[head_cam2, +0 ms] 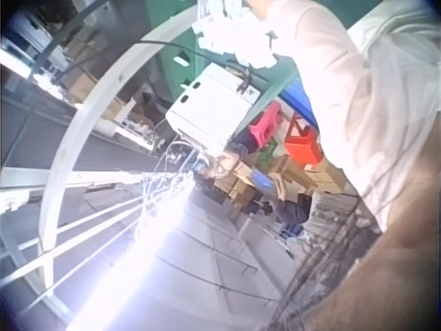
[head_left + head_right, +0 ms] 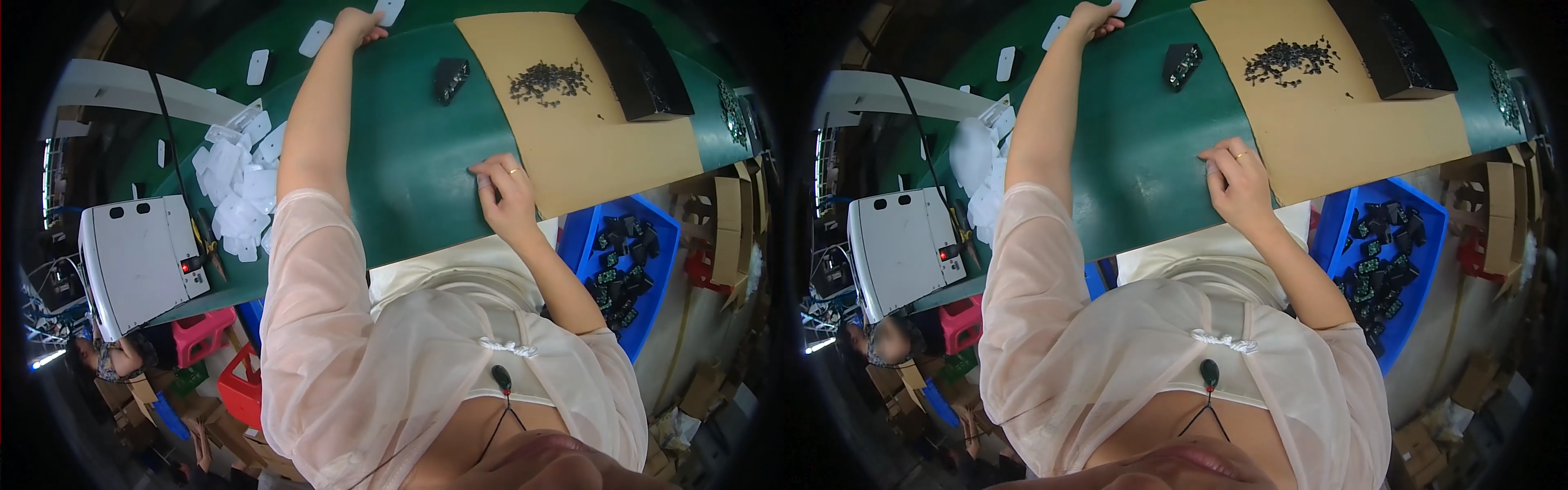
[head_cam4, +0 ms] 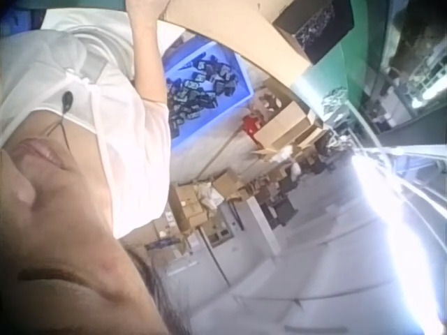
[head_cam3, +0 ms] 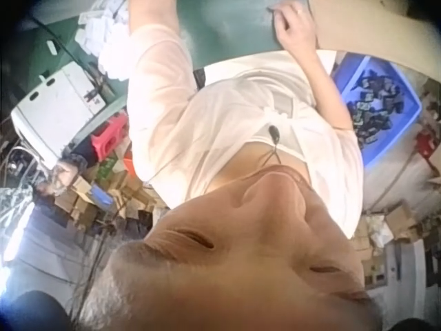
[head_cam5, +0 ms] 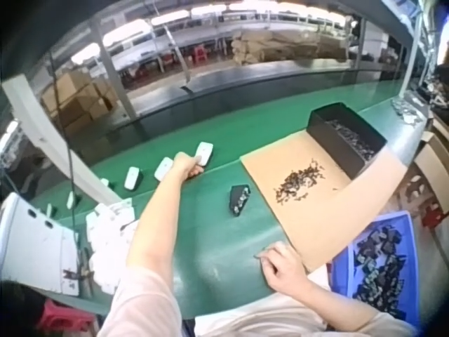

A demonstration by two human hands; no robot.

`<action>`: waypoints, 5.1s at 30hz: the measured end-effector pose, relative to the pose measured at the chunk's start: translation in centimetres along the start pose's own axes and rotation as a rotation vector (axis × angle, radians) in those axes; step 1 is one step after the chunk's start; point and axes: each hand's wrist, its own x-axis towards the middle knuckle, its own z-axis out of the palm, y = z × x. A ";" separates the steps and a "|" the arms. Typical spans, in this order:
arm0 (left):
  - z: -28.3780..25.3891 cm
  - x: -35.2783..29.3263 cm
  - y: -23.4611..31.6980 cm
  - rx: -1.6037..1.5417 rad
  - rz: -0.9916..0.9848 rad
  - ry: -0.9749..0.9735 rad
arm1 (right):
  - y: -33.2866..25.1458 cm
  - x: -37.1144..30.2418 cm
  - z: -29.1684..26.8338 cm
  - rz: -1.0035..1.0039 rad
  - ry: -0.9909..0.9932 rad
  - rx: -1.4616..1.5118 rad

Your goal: The person assembles small electronic circuit boards into plastic cases by hand, then attaches plastic covers to the cases.

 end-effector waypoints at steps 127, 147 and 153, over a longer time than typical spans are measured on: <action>8.9 -38.0 -5.2 -0.750 0.513 0.004 | -6.1 -3.1 -1.3 0.420 -0.150 0.750; 6.3 -37.1 -5.3 -1.016 0.258 -0.104 | -5.0 -0.5 -0.5 0.454 -0.338 0.779; 3.1 -33.9 -7.2 -0.610 0.249 0.115 | -1.0 5.8 0.8 -0.121 -0.021 0.135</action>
